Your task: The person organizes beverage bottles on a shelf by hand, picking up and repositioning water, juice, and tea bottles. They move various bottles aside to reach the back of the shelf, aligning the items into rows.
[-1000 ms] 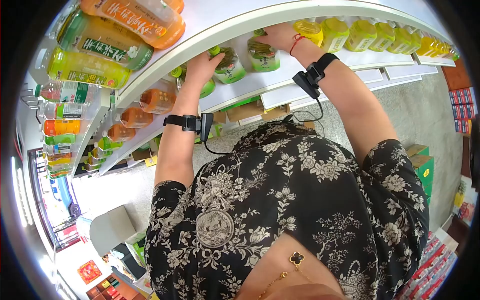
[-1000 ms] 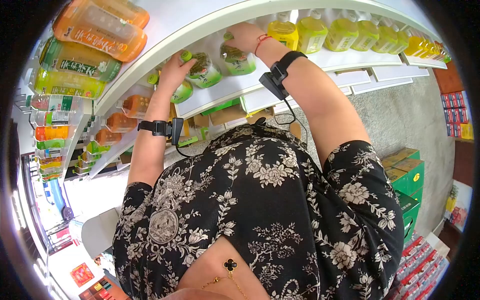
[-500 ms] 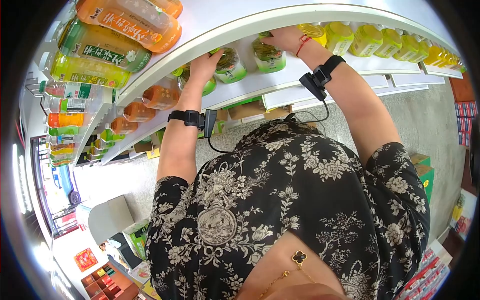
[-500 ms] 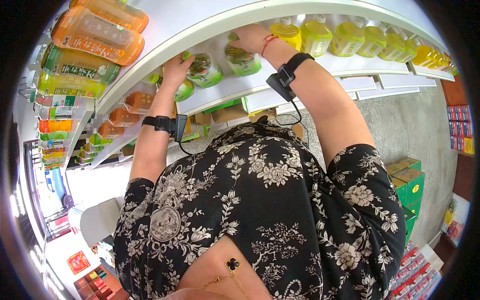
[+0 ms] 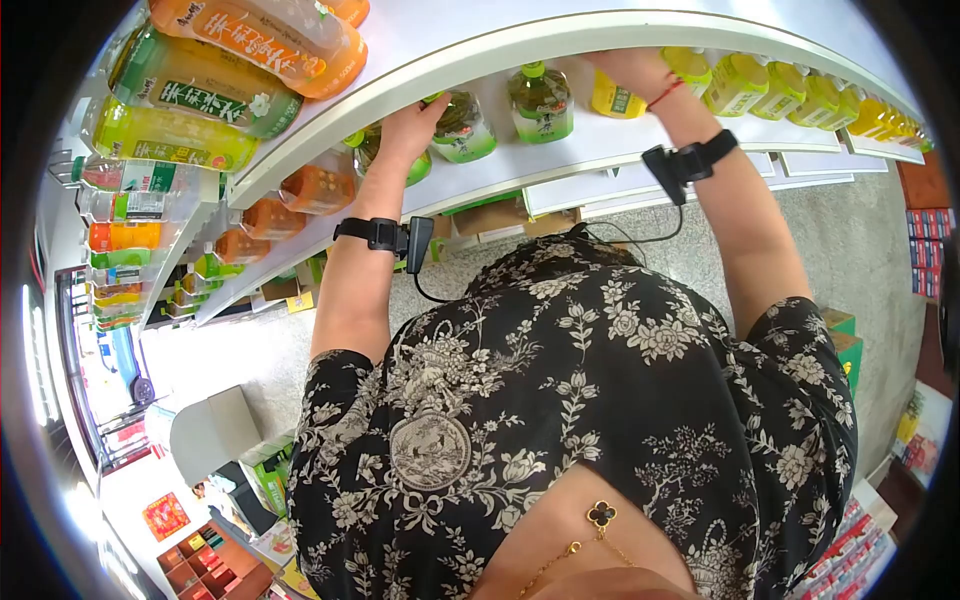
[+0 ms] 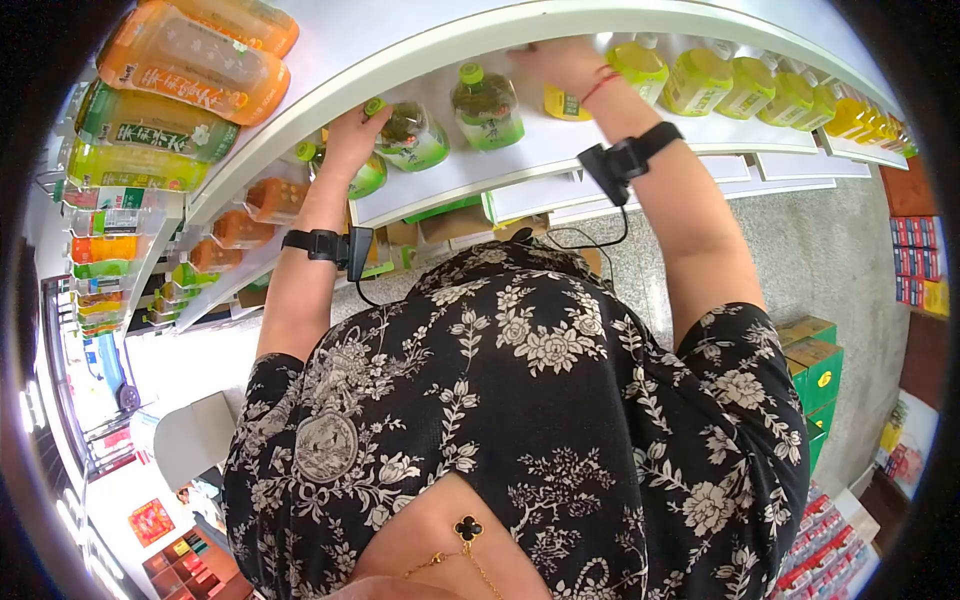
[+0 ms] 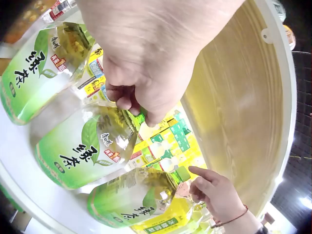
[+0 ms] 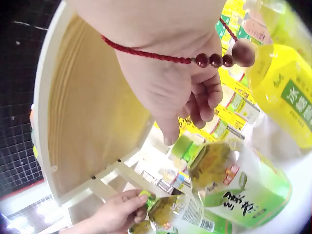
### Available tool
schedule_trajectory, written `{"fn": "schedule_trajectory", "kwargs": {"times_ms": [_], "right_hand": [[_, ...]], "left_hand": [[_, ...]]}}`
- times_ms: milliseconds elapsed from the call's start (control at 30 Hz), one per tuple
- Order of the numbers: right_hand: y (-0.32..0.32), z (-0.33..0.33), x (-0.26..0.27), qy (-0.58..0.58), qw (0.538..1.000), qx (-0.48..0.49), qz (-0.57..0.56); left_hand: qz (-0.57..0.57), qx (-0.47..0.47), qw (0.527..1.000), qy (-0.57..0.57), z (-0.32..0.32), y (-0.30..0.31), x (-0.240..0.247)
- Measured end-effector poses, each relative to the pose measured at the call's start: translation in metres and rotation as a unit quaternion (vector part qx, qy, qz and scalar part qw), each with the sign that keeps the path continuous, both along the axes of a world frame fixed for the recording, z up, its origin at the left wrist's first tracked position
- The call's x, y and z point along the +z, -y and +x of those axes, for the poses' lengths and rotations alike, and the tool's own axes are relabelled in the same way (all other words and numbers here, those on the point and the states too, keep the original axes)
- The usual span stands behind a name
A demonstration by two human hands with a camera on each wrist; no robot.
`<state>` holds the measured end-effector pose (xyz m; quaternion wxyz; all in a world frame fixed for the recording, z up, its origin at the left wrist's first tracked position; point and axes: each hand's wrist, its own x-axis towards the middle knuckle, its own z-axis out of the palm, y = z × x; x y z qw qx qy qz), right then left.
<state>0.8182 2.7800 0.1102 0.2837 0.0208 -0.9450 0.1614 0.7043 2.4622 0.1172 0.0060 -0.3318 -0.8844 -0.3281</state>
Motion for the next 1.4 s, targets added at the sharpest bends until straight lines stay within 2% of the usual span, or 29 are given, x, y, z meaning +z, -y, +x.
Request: {"fn": "schedule_trajectory", "kwargs": {"times_ms": [133,200,233,267,300,367,433,467,500,533,567,600,633,667,733,767,833,967,1067,1133,1167,1267,1333,1367,1400], "right_hand": [[-0.021,0.037,0.043,-0.080,0.996,-0.020,-0.039],[-0.024,0.038,0.042,-0.033,0.993,-0.081,0.080],[-0.033,0.033,0.033,-0.032,0.993,-0.080,0.081],[-0.045,0.024,0.016,0.091,0.989,-0.110,0.024],[-0.053,0.016,0.000,0.214,0.967,-0.136,-0.033],[-0.058,0.003,-0.018,0.209,0.970,-0.123,-0.022],[-0.043,-0.008,-0.026,0.202,0.974,-0.106,-0.016],[-0.041,-0.005,-0.027,0.155,0.983,-0.095,0.022],[-0.045,-0.001,-0.023,0.107,0.989,-0.083,0.060],[-0.052,-0.003,-0.031,0.070,0.995,-0.057,0.048],[-0.060,-0.003,-0.032,0.068,0.995,-0.049,0.051],[-0.054,0.003,-0.023,0.084,0.996,-0.024,0.027],[0.027,-0.008,-0.021,0.107,0.994,-0.002,0.005],[0.055,-0.012,-0.018,0.107,0.994,0.004,0.007],[0.052,-0.008,-0.013,0.113,0.993,0.023,0.000],[0.057,-0.009,-0.009,0.113,0.993,0.027,0.002],[0.064,-0.013,0.000,0.228,0.971,0.046,-0.045],[0.077,-0.019,0.002,0.208,0.975,0.058,-0.051],[0.081,-0.024,0.002,0.213,0.975,0.054,-0.018],[0.085,-0.025,0.003,0.200,0.976,0.074,-0.045],[0.085,-0.026,0.006,0.200,0.976,0.074,-0.041],[0.088,-0.028,0.007,0.183,0.979,0.089,-0.001],[0.089,-0.034,0.003,0.168,0.981,0.090,0.017],[0.095,-0.042,0.001,0.166,0.981,0.103,0.016],[0.094,-0.042,-0.003,0.178,0.979,0.100,0.021]], "left_hand": [[0.003,-0.013,1.000,-0.022,-0.001,-0.002,0.000],[-0.077,-0.002,0.997,0.014,-0.003,-0.001,0.005],[-0.076,-0.002,0.997,0.015,-0.002,-0.001,0.011],[-0.079,-0.002,0.996,0.036,0.000,0.000,0.016],[-0.082,-0.001,0.995,0.057,0.003,0.003,0.020],[-0.082,0.013,0.995,0.053,0.008,0.008,0.026],[-0.125,0.031,0.991,-0.030,0.006,0.020,0.023],[-0.125,0.038,0.991,-0.029,0.007,0.019,0.025],[-0.120,0.070,0.989,-0.057,0.010,0.012,0.029],[-0.114,0.101,0.985,-0.086,0.014,0.006,0.030],[-0.113,0.109,0.984,-0.086,0.016,-0.002,0.029],[-0.054,0.088,0.984,-0.147,0.018,-0.008,0.026],[0.006,0.065,0.977,-0.201,0.005,0.062,0.018],[0.006,0.071,0.977,-0.201,0.003,0.081,0.017],[0.078,0.078,0.983,-0.147,0.018,0.059,0.022],[0.080,0.082,0.982,-0.147,0.021,0.057,0.022],[0.080,0.102,0.983,-0.130,0.025,0.054,0.021],[0.091,0.105,0.977,-0.160,0.031,0.049,0.023],[0.099,0.136,0.980,-0.109,0.041,0.046,0.026],[0.036,0.166,0.984,-0.062,0.044,0.048,0.026],[0.040,0.167,0.983,-0.062,0.044,0.047,0.022],[0.069,0.154,0.982,-0.082,0.045,0.044,0.012],[0.048,0.115,0.991,-0.053,0.048,0.035,0.013],[0.045,0.126,0.989,-0.055,0.048,0.035,0.013],[0.029,0.085,0.993,-0.076,0.047,0.026,0.009]]}}
